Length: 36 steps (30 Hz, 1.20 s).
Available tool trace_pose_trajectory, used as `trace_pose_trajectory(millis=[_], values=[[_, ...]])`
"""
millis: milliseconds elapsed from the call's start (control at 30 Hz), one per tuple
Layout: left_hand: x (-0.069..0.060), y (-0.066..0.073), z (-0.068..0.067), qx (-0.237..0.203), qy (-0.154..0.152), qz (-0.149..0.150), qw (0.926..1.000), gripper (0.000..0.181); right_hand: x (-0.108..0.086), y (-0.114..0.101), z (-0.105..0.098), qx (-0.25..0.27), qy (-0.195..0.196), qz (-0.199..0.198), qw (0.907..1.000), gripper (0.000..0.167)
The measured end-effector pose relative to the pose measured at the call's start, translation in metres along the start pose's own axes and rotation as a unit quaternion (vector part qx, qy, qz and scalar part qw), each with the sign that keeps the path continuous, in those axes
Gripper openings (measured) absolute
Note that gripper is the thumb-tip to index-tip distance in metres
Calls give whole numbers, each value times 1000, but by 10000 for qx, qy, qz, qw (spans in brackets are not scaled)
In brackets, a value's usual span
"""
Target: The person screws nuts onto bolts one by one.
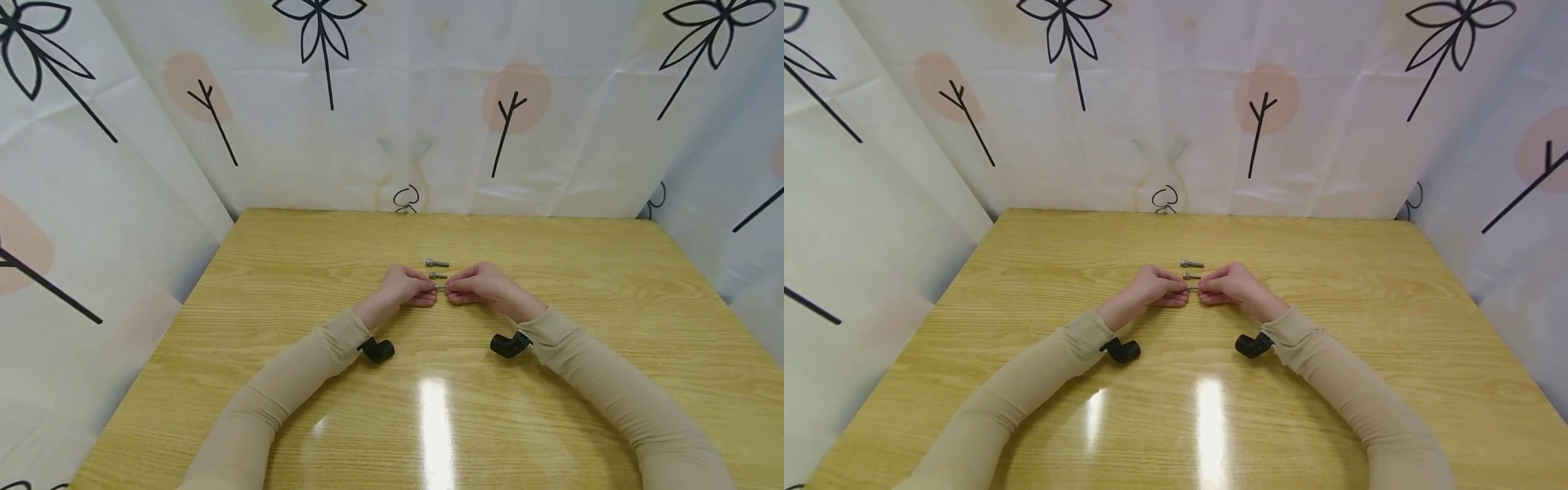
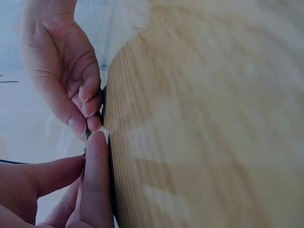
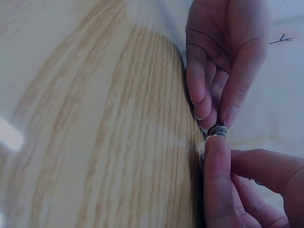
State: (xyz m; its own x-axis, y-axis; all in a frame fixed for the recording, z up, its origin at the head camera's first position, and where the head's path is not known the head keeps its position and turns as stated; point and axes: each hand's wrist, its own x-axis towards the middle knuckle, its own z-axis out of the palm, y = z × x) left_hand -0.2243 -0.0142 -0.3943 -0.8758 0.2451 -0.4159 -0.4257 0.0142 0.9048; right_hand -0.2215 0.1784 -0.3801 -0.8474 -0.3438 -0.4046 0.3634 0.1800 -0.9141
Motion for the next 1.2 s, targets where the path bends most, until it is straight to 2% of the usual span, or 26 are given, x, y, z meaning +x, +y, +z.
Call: trace_pose_trajectory(millis=[433,900,1200], values=[[2,-5,-1,87,33,34,10000,11,4,-2,4,-105,296,372,9988,29],[-2,-2,-3,107,72,7,9999,15,6,-7,7,-7,339,438,9985,31],[-6,-6,-10,136,-14,83,9999,15,2,1,4,160,194,333,9991,32]])
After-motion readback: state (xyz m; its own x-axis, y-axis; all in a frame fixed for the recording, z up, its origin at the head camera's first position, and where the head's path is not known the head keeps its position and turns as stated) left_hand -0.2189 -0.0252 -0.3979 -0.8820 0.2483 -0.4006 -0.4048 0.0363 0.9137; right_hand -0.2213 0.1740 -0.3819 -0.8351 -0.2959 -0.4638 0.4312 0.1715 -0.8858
